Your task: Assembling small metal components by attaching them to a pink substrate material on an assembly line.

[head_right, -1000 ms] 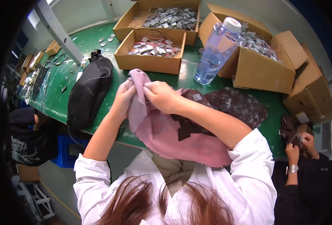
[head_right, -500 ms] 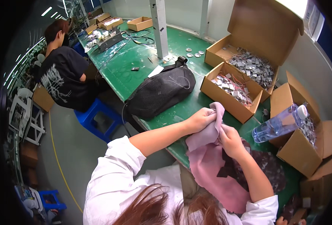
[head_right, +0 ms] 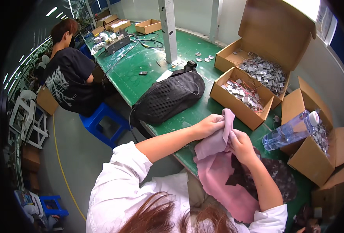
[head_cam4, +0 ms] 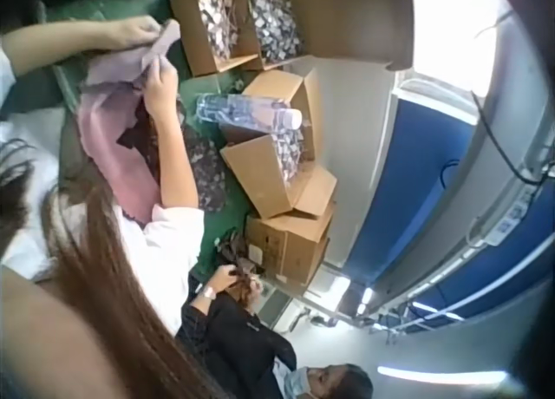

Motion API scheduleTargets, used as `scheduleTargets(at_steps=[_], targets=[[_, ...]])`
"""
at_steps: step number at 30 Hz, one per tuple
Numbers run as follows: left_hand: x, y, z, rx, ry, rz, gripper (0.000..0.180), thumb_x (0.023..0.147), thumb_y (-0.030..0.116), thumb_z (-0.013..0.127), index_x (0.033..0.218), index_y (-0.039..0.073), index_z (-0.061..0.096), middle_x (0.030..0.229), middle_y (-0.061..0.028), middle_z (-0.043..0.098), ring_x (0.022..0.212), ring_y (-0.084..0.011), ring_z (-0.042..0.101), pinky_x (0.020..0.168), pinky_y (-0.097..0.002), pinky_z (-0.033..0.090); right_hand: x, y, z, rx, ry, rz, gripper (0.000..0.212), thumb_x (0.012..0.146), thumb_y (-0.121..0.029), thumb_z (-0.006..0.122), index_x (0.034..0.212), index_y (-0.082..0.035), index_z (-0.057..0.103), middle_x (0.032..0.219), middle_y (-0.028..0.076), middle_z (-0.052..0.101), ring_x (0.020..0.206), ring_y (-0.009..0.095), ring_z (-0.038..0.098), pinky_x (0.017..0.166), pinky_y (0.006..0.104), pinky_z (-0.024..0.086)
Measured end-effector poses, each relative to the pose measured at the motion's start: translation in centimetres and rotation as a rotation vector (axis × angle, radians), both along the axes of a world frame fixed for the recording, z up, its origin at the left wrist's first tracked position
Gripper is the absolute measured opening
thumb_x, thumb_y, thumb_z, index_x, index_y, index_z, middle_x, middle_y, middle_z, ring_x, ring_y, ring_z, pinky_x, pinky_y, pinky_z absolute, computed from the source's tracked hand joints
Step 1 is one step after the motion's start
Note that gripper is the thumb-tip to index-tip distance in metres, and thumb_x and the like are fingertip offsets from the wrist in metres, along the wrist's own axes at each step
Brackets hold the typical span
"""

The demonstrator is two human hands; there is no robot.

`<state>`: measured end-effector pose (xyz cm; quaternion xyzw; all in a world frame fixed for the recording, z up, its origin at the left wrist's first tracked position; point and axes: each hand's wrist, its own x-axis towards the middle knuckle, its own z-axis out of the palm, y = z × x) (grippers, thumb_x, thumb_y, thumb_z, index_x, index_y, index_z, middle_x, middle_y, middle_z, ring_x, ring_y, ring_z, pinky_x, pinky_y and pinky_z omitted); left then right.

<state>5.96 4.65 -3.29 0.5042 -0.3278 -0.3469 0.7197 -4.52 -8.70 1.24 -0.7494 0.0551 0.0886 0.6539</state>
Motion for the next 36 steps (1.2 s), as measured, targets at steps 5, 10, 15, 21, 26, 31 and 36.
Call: scheduleTargets(at_steps=[5,10,15,21,26,31,36], targets=[[-0.2,0.1,-0.4,-0.035,-0.106,-0.003,0.024,0.090,0.021,0.046,0.087,0.001,0.058,0.079,-0.0013,0.059,0.070,-0.0060,0.054,0.063,-0.0195,0.045,-0.6,0.4,-0.3,-0.074,-0.012,0.033,0.024,0.091,-0.016,0.036,0.076,-0.002,0.048,0.058,-0.003,0.042,0.045,0.004,0.035,0.040,0.0193,0.027],[-0.9,0.9,1.8,-0.054,0.220,-0.067,0.022,0.088,0.022,0.051,0.090,0.001,0.058,0.083,-0.0035,0.060,0.074,-0.0078,0.058,0.065,-0.0208,0.048,-0.4,-0.1,0.8,0.217,0.007,-0.030,0.024,0.093,-0.021,0.039,0.077,-0.004,0.046,0.057,-0.005,0.033,0.040,0.003,0.026,0.035,0.0187,0.020],[0.3,0.0,0.3,-0.073,0.079,-0.072,0.027,0.088,0.022,0.050,0.096,-0.003,0.058,0.086,-0.0061,0.061,0.076,-0.0087,0.058,0.067,-0.0211,0.048,-0.4,-0.4,0.5,0.181,0.027,-0.025,0.024,0.092,-0.020,0.040,0.074,-0.006,0.045,0.054,-0.007,0.032,0.039,0.002,0.027,0.035,0.0188,0.020],[0.3,0.7,1.9,0.063,0.312,-0.011,0.032,0.088,0.025,0.049,0.097,-0.004,0.056,0.087,-0.0088,0.062,0.077,-0.0143,0.061,0.069,-0.0246,0.050,0.5,-0.4,0.7,-0.081,-0.137,-0.027,0.030,0.091,-0.019,0.040,0.068,-0.001,0.045,0.057,-0.001,0.042,0.053,0.009,0.037,0.049,0.0260,0.033],[-0.1,0.9,1.4,0.028,0.214,0.061,0.029,0.085,0.026,0.054,0.097,-0.001,0.057,0.085,-0.0060,0.061,0.071,-0.0083,0.058,0.061,-0.0203,0.048,0.3,-0.3,0.3,-0.109,-0.157,0.008,0.030,0.090,-0.021,0.040,0.073,0.001,0.051,0.058,0.002,0.044,0.053,0.009,0.042,0.051,0.0272,0.038],[-0.3,0.5,1.8,0.050,0.233,0.092,0.028,0.083,0.025,0.057,0.096,0.000,0.056,0.087,-0.0059,0.060,0.073,-0.0098,0.059,0.064,-0.0215,0.049,0.5,-0.8,0.7,-0.076,-0.181,-0.030,0.029,0.090,-0.021,0.041,0.073,0.001,0.051,0.058,0.002,0.045,0.055,0.010,0.042,0.053,0.0284,0.038],[0.6,1.1,0.7,-0.014,0.148,0.011,0.028,0.085,0.028,0.055,0.093,0.000,0.058,0.081,-0.0031,0.060,0.067,-0.0063,0.056,0.057,-0.0196,0.046,0.2,-0.2,0.1,0.009,-0.151,0.020,0.025,0.093,-0.023,0.038,0.075,-0.006,0.046,0.061,-0.006,0.031,0.048,0.003,0.026,0.040,0.0194,0.023]])
